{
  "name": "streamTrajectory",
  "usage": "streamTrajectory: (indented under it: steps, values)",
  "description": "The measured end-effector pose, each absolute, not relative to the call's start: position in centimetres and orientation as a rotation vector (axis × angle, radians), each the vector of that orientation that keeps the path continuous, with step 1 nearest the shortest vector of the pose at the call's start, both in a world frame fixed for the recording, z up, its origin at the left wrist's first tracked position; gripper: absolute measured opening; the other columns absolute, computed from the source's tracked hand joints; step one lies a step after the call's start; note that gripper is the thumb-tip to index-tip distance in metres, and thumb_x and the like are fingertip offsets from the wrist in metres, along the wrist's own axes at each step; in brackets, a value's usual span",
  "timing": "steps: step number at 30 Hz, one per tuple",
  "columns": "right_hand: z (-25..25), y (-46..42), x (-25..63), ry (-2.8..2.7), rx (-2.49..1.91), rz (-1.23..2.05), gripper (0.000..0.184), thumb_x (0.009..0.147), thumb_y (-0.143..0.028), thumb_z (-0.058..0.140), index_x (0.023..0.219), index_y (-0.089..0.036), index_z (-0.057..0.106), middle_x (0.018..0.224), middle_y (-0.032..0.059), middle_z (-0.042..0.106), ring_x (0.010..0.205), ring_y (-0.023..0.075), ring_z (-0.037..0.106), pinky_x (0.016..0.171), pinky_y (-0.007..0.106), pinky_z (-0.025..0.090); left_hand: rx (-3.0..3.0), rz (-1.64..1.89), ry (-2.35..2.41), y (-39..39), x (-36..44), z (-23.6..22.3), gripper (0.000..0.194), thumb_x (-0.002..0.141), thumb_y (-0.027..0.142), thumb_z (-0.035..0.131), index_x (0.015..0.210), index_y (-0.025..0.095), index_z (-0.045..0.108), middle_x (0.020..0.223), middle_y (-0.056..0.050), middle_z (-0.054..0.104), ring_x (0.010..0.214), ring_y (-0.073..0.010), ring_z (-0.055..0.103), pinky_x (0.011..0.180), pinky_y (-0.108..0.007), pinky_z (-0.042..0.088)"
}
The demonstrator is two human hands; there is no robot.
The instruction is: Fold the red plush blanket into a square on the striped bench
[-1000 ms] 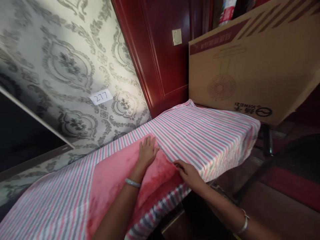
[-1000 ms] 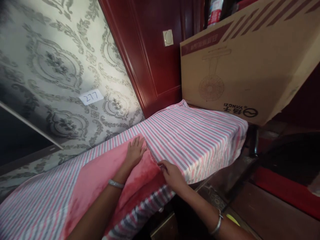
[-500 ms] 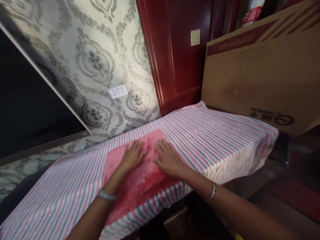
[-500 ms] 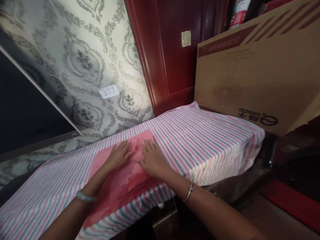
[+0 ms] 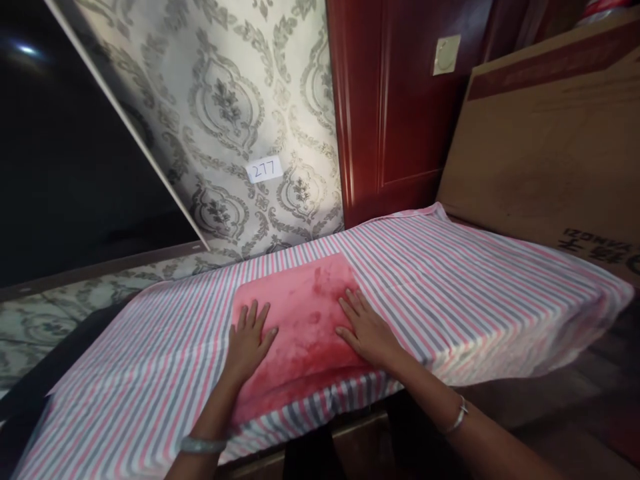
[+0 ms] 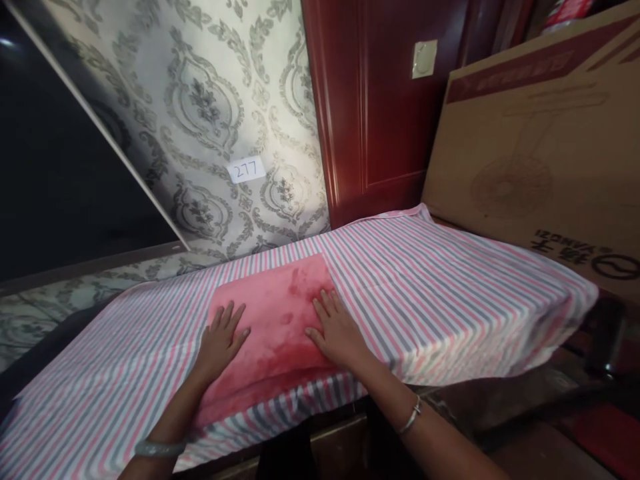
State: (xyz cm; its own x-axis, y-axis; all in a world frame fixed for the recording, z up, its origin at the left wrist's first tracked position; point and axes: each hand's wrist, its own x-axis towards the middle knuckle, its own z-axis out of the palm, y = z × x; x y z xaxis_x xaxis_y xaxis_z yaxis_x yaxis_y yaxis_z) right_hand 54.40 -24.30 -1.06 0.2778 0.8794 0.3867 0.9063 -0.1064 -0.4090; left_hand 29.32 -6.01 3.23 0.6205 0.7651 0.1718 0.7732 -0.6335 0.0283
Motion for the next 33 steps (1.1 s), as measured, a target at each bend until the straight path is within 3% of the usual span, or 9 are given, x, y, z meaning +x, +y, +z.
streamTrajectory:
  steps: [26,33]
  values:
    - [-1.3,-23.8,55.2,-1.616,-1.969,-0.047,0.075,0.100,-0.062,0.037,0.153,-0.010,0.043,0.164,0.0167,0.027,0.154,0.0305,0.015,0.125,0.050,0.018,-2.823,-0.378,-1.354,-6.7,29.1,3.6,0.058,0.100,0.047,0.039,0.154,0.028,0.039,0.167,-0.010,0.025,0.154,-0.0348,0.019,0.115,-0.065,0.029]
    - [-2.6,-22.4,56.9,-1.443,-1.875,0.065,0.072,0.099,-0.061,0.034,0.153,-0.013,0.042,0.162,0.0164,0.031,0.152,0.0284,0.023,0.124,0.052,0.020,-2.734,-0.908,-1.487,-5.3,28.2,1.9,0.063,0.096,0.047,0.045,0.149,0.013,0.045,0.163,-0.020,0.030,0.155,-0.0343,0.018,0.120,-0.059,0.026]
